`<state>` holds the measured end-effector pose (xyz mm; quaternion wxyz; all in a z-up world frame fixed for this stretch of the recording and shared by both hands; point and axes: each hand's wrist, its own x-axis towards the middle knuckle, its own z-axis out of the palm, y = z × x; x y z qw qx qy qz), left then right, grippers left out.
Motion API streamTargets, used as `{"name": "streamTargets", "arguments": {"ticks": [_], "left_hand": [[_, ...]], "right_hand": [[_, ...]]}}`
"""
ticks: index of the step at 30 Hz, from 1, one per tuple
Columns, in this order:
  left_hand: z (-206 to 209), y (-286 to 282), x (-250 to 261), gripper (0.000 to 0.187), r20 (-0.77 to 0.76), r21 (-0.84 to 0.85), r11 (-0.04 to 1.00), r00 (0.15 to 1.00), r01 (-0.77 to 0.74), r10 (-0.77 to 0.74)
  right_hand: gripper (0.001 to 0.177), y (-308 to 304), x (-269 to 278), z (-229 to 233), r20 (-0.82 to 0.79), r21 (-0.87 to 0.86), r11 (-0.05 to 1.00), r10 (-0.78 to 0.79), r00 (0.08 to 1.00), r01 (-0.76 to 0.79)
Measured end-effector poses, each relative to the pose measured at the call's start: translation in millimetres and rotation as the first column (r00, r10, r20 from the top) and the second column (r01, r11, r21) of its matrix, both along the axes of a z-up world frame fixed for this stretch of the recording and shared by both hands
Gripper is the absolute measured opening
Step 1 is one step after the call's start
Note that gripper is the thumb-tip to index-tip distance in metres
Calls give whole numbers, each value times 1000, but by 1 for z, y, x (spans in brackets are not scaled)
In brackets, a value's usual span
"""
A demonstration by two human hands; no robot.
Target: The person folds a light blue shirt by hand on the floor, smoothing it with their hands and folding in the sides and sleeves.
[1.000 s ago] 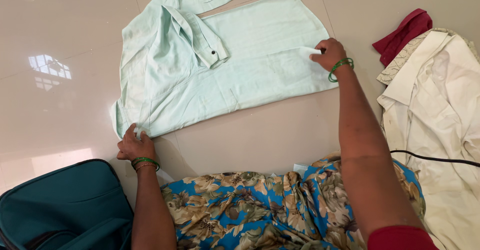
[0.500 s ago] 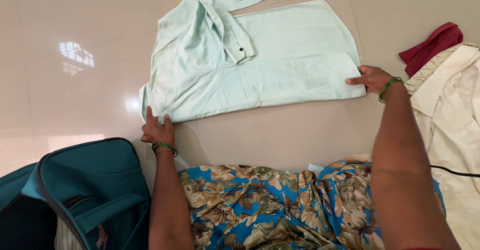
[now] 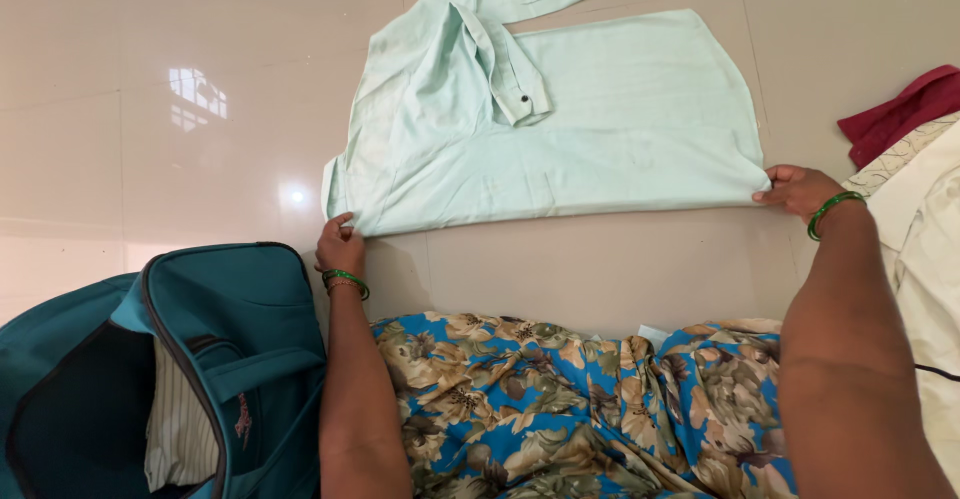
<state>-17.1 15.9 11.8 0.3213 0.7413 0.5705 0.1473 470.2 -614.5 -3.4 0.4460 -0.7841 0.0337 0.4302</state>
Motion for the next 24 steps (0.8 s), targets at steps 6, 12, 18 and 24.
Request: {"name": "streamTargets", "arguments": {"ticks": [6, 12, 18, 24], "left_hand": [[-39, 15, -9, 39, 496, -195, 980, 866, 43, 61], [-36, 11, -19, 46, 293, -204, 975, 956, 82, -18], [1, -7, -16, 46, 158, -167, 981, 985, 99, -72], [2, -16, -27, 39, -73, -67, 983, 982, 169, -174]], "right_hand": [[38, -7, -6, 8, 68, 11, 999, -50, 996, 50], [27, -14, -11, 18, 200, -230, 967, 157, 967, -110], [43, -7, -10, 17, 51, -574, 709, 530, 846, -409], [51, -12, -10, 21, -57, -680, 490, 706, 706, -545]]}}
